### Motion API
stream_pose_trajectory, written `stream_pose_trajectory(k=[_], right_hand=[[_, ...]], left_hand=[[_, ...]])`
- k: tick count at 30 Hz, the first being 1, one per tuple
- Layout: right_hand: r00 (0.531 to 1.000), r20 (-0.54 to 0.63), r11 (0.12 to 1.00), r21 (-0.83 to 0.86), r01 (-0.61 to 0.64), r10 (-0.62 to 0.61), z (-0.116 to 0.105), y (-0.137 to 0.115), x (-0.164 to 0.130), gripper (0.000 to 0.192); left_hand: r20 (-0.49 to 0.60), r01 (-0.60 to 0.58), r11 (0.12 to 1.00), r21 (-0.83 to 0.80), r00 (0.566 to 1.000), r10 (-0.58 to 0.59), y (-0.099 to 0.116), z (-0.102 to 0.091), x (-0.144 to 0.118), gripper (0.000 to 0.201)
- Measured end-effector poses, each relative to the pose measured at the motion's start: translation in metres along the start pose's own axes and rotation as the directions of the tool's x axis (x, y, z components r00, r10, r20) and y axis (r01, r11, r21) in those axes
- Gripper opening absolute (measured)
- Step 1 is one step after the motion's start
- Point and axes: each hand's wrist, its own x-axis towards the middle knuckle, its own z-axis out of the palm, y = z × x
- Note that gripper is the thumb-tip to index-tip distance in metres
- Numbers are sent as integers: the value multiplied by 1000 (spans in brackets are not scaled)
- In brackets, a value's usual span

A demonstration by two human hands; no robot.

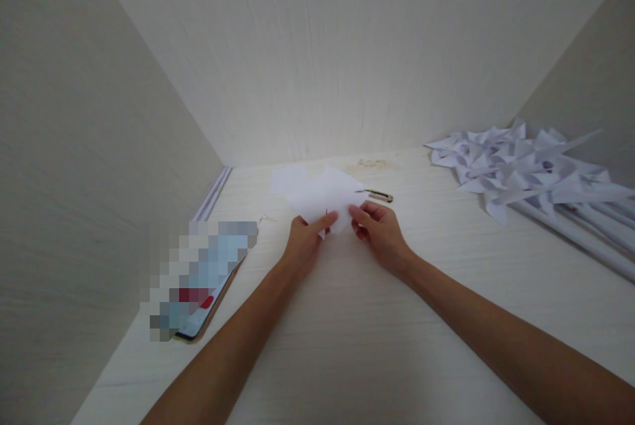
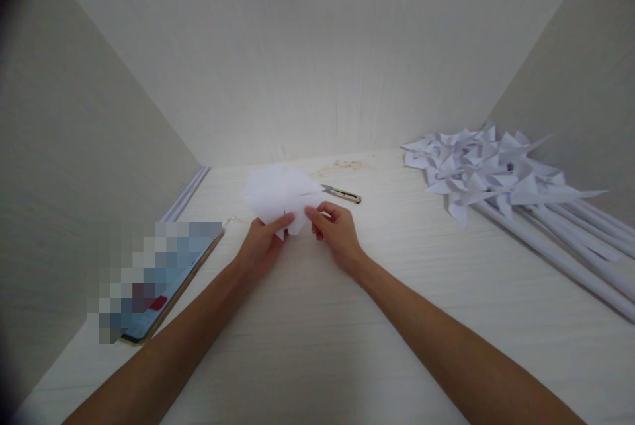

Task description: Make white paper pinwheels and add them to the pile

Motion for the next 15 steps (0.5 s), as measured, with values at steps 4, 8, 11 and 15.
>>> stream_pose_trajectory(k=[4, 8, 11, 15], right_hand=[[970, 242, 991, -130, 0, 32, 2, -1, -4, 24], [961, 271, 988, -154, -5, 48, 2, -2, -6, 23], [964, 260, 984, -179, -12, 59, 1, -1, -5, 20], [962, 258, 985, -165, -43, 85, 0, 1, -3, 17]], left_hand=[[39, 26, 991, -134, 999, -21, -1, 6, -4, 13], [63, 52, 984, -172, 997, -42, -1, 5, -4, 15], [66, 48, 985, -165, 997, -37, -1, 5, -4, 18], [63, 38, 988, -147, 998, -29, -1, 6, -5, 21]])
